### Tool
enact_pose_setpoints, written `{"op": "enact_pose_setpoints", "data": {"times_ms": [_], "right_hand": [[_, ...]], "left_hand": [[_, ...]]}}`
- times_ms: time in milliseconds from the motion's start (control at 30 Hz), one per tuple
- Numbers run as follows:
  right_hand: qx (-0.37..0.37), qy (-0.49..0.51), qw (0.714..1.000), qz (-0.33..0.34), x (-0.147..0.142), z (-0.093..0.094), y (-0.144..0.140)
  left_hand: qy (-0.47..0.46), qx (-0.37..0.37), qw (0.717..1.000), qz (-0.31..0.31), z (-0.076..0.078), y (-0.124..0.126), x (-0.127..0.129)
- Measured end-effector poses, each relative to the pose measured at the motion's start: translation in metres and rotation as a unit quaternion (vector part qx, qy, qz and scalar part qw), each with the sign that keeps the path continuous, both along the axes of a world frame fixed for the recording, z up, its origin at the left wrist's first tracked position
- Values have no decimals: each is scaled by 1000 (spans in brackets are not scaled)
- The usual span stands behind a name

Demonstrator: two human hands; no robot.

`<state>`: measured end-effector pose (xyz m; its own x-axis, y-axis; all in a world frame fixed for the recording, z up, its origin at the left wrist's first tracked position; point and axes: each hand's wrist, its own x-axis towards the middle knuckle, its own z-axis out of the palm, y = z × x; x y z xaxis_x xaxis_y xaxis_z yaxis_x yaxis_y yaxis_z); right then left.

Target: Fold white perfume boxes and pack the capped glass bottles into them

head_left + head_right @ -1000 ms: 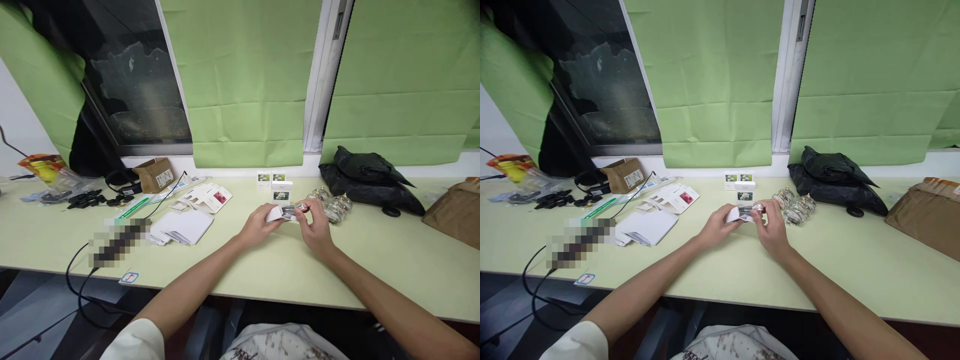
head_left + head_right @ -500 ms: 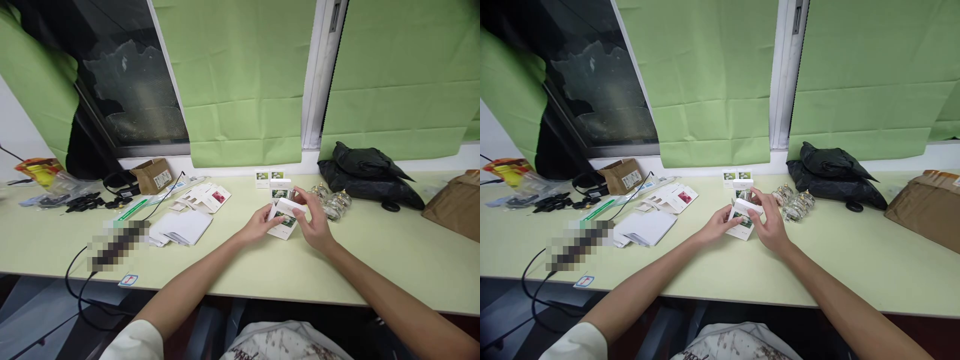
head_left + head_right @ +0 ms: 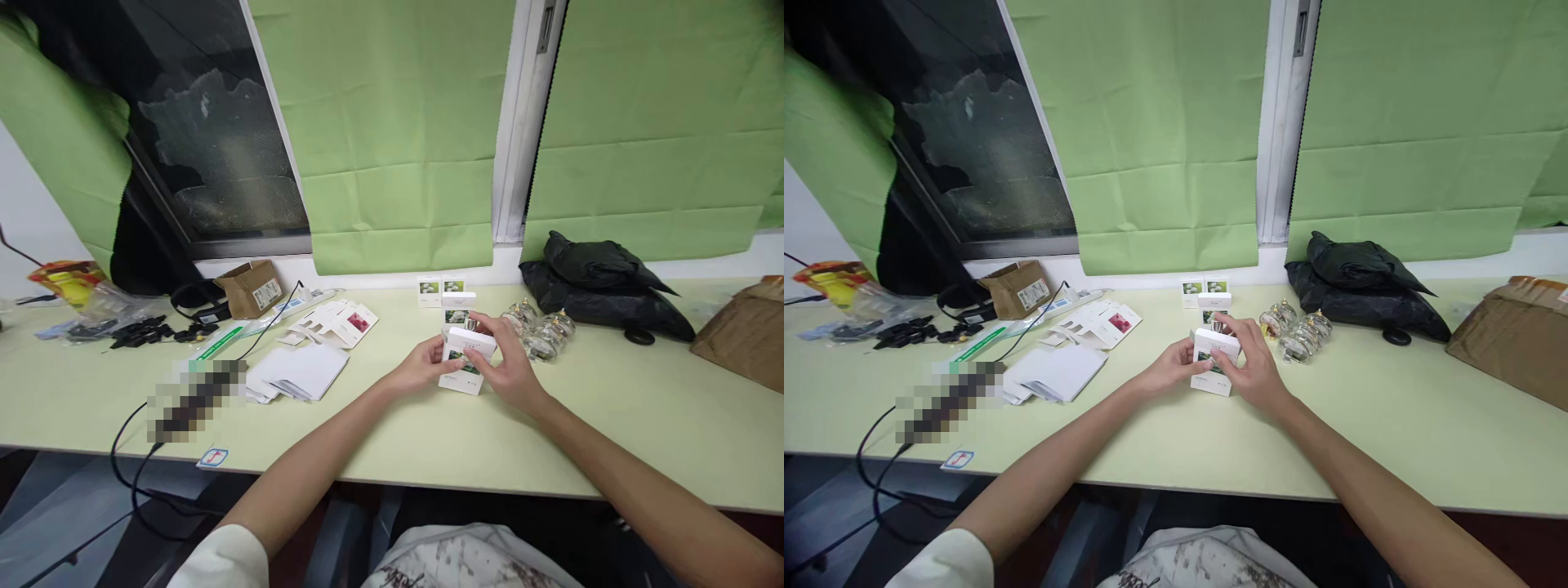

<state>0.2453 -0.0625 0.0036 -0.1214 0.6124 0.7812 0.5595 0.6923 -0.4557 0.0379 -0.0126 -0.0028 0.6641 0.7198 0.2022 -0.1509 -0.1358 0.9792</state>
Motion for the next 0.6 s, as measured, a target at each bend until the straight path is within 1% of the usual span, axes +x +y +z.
{"op": "enact_pose_setpoints", "data": {"times_ms": [267, 467, 600], "right_hand": [[19, 12, 1000, 4, 0, -1, 1], [21, 3, 1000, 7, 1, 1, 3], [17, 18, 1000, 8, 1, 1, 3]], "left_hand": [[1, 3, 1000, -4, -1, 1, -1], [3, 6, 1000, -3, -1, 1, -2], [2, 3, 1000, -4, -1, 1, -2]]}}
